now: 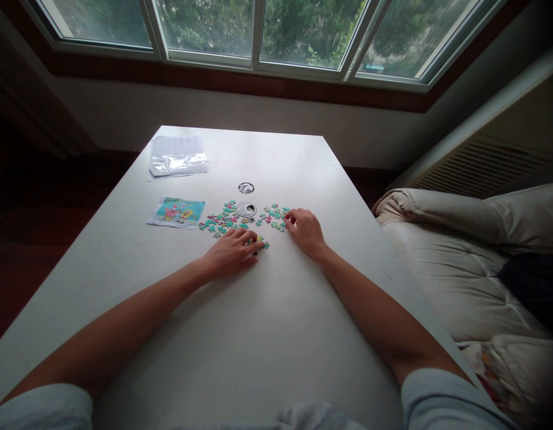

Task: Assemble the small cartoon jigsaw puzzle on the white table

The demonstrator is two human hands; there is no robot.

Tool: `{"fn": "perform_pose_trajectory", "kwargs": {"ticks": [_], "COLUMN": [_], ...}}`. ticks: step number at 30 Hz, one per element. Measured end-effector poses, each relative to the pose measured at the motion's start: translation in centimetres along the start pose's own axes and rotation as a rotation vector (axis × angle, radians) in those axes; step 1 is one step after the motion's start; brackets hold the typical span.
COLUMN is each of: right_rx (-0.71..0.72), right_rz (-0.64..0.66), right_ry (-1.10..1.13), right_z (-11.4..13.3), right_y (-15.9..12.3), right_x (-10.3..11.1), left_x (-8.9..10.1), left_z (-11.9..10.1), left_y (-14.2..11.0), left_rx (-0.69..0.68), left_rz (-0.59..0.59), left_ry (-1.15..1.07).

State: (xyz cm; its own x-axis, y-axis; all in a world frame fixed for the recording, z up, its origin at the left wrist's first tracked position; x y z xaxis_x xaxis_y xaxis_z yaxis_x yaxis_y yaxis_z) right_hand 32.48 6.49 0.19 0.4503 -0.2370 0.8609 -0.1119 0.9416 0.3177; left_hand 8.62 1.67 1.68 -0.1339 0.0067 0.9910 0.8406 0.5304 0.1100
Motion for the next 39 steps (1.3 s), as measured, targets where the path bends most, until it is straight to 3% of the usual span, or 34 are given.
{"fn": "perform_pose_trajectory", "kwargs": {"ticks": [6,23,29,39], "right_rx": [-0.042,-0.080,-0.065,0.041], "right_rz": [0.039,0.110,0.079,0.043], "right_ry": [-0.017,0.069,-0.007,-0.257], "right_z": [-2.0,-2.2,-1.5,-0.5], "right_y": [0.5,0.8,0.8,0.0], "right_x": [-0.4,0.0,0.1,0.6], "left_x": [0.1,0.0,-0.3,0.6], "left_z": [-0.1,-0.6,-0.5,3.7], "left_y": [-0.1,-0.1,0.0,-0.7], "left_rx": [-0.005,-0.031,-0.038,0.296], "left_rz": [-0.007,-0.005,-0.068,-0.290], "left_ry": [-0.017,-0.031,-0.081,-0.156]}}
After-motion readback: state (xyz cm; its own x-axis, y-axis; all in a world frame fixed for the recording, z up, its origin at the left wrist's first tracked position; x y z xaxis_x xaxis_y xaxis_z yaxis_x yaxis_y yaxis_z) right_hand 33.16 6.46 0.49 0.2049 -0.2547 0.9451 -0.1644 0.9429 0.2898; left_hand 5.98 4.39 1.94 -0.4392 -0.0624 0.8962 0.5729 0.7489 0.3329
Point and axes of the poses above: each hand's wrist, its own y-axis towards the middle knuckle, its own x-axis out of the back of the hand, z = x × y, the point moved 4 cm from there along y, towards the middle knuckle, and after that the axes turned 2 degrees about z, right-handed, at the moved point
